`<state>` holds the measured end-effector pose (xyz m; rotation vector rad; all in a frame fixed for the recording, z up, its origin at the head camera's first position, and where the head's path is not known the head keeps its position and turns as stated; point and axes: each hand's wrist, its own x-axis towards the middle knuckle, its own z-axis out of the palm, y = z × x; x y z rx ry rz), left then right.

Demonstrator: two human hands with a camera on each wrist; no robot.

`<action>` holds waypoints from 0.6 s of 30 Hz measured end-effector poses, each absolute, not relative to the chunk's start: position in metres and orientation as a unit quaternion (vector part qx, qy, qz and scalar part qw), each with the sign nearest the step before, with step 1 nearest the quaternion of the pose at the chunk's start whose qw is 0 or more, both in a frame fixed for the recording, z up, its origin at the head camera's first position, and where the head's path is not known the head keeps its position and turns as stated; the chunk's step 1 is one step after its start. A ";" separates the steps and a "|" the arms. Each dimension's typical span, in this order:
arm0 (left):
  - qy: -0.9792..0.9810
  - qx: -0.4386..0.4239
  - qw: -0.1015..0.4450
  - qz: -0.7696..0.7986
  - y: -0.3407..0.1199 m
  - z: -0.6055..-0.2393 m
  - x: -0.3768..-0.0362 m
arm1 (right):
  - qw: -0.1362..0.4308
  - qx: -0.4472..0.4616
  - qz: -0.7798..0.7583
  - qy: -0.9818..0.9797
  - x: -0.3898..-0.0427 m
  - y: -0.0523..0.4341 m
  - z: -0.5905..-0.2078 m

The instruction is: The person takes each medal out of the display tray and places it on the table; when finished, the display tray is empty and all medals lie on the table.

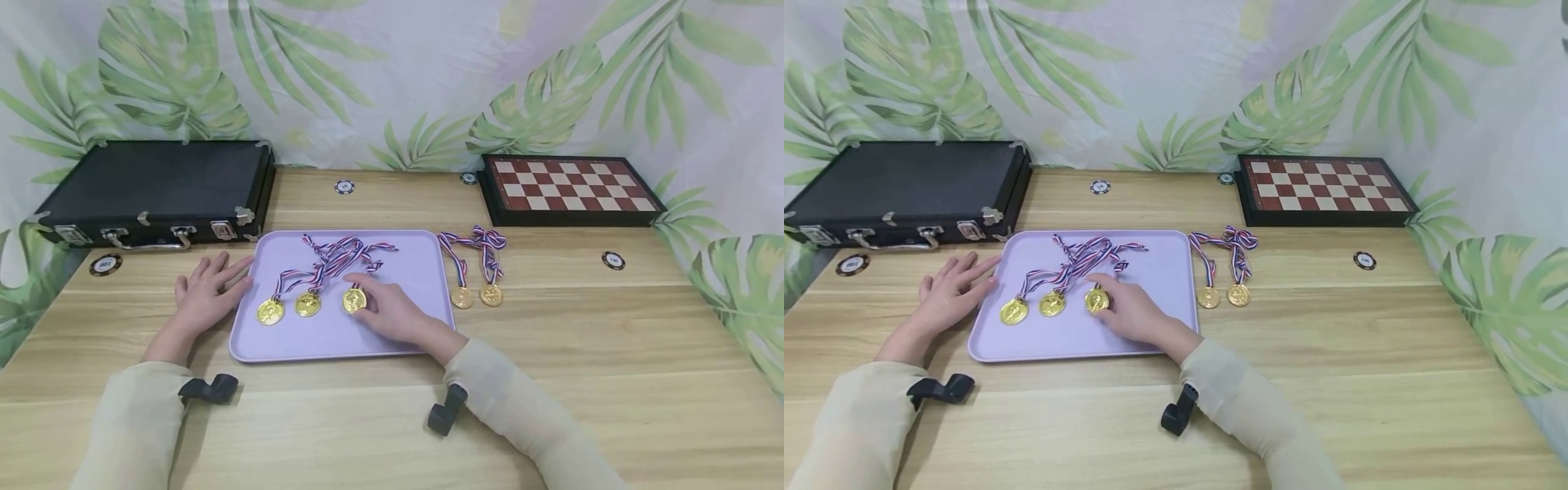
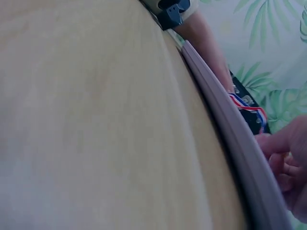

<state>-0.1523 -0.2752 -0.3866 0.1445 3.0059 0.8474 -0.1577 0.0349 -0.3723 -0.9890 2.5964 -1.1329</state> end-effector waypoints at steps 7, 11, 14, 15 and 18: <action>0.961 0.043 0.011 0.272 -0.274 -0.387 -0.152 | 0.080 -0.289 -0.457 0.838 -0.154 0.072 -0.339; 0.961 0.046 0.010 0.272 -0.274 -0.387 -0.152 | 0.055 -0.289 -0.488 0.822 -0.153 0.101 -0.321; 0.961 0.048 0.010 0.274 -0.274 -0.388 -0.152 | 0.024 -0.293 -0.516 0.804 -0.150 0.127 -0.305; 0.961 0.048 0.010 0.274 -0.274 -0.388 -0.152 | 0.010 -0.298 -0.528 0.795 -0.149 0.136 -0.299; 0.961 0.047 0.009 0.273 -0.274 -0.388 -0.153 | -0.034 -0.320 -0.576 0.751 -0.145 0.161 -0.278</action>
